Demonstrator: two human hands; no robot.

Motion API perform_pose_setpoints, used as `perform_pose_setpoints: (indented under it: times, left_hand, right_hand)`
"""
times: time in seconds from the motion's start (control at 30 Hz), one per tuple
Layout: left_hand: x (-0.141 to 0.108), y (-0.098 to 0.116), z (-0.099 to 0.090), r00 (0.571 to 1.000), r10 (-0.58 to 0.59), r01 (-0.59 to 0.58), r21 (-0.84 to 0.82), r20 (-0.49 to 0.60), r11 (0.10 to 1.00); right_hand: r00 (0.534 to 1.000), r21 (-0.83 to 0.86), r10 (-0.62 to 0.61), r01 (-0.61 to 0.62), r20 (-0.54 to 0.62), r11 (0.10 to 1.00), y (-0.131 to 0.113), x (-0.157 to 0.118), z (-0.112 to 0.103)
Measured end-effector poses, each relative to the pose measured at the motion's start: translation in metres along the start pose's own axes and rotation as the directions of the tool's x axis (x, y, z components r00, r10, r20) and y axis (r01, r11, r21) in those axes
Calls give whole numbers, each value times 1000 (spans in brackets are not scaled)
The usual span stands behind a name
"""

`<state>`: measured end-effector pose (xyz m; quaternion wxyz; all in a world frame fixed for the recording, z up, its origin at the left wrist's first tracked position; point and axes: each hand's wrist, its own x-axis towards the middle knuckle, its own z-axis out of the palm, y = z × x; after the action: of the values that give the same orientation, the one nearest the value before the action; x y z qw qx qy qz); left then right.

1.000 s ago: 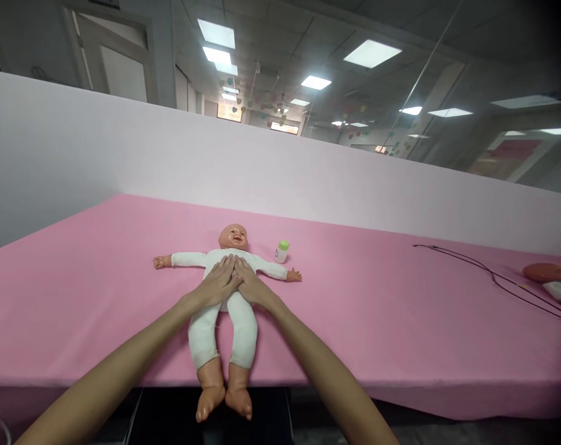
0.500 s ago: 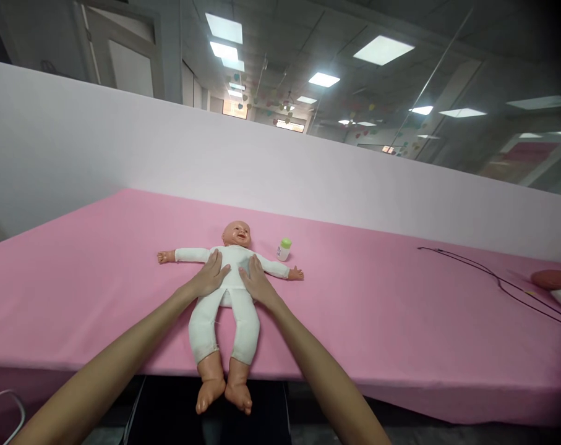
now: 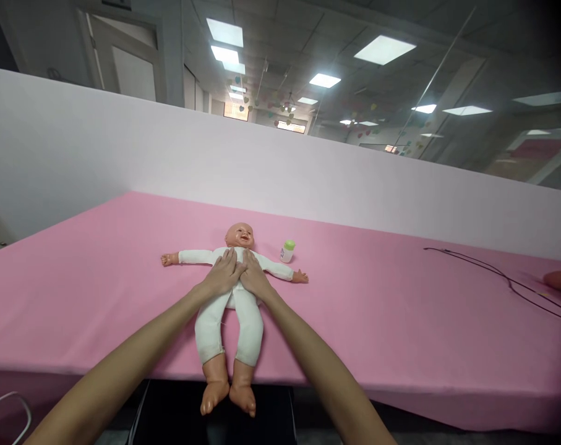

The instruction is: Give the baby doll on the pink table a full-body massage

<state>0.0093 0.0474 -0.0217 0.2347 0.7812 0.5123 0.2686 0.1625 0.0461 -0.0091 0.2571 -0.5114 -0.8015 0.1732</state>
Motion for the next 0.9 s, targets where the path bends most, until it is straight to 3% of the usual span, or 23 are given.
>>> perform_pose_setpoints:
  times: [0.17,0.4,0.5,0.63,0.83,0.9]
  left_hand:
    - [14,-15,-2,997,-52,54,41,-50,998]
    - [-20,-31,-7,995,-101,101,12,11,995]
    - [-37,-32,-7,994,-92,90,40,51,995]
    - [-49,-25,-2,999,-33,31,77,16,997]
    - [-31,0,-2,976,212,-216,116,44,969]
    - [-19,4,-2,981,188,-192,104,45,976]
  right_hand:
    - [987,34,158,-157,-28,987,-1,4,-1]
    - [973,106,230,-231,24,967,-2,-30,-7]
    - [974,113,204,-215,99,970,-4,-46,-9]
    - [981,72,142,-152,135,986,-11,-55,-9]
    - [984,72,-107,97,144,993,-7,-35,-5]
    - [992,87,-101,94,78,992,-1,-26,-4]
